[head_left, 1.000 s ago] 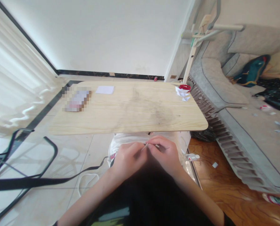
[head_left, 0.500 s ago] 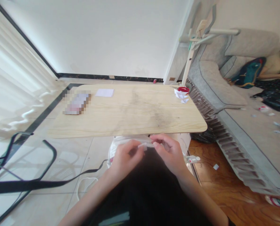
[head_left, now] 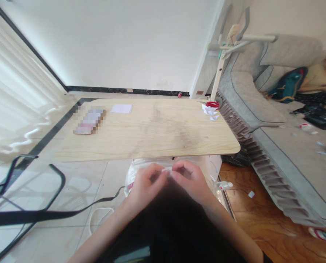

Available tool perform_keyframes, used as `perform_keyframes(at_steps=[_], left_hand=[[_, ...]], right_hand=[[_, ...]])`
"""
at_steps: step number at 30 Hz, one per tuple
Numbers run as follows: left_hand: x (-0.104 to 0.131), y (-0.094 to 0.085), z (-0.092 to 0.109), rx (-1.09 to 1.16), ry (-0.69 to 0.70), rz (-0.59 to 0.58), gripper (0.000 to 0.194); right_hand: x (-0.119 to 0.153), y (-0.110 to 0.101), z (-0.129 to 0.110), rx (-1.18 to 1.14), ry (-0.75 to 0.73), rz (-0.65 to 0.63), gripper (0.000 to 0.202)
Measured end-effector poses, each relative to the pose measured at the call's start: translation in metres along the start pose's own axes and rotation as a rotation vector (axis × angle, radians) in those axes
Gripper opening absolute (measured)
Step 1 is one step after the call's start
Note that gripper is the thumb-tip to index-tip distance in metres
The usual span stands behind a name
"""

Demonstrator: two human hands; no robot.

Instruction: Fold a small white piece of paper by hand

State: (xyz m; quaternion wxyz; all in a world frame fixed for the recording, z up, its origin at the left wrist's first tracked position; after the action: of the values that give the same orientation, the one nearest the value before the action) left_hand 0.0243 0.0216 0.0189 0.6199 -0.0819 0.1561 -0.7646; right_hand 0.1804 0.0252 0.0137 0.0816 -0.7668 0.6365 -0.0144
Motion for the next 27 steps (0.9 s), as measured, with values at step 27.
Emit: perform_keyframes(at_steps=[27], left_hand=[[-0.006,0.010,0.009,0.362,-0.175,-0.137,0.037]], right_hand=[[0.010,-0.001,-0.022,0.400,-0.533,0.151,0.024]])
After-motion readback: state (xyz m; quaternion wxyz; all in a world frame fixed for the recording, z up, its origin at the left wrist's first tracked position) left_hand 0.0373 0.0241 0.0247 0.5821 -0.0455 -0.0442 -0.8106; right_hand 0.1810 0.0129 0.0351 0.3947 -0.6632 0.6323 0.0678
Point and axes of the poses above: each hand's wrist, its own x-axis away from the middle knuckle, its own y-axis out of the palm, z = x × y, the point moved 5 cm from there along -x, towards the middle knuckle, and after that the axes turned 3 degrees about x, right-handed, at the moved point
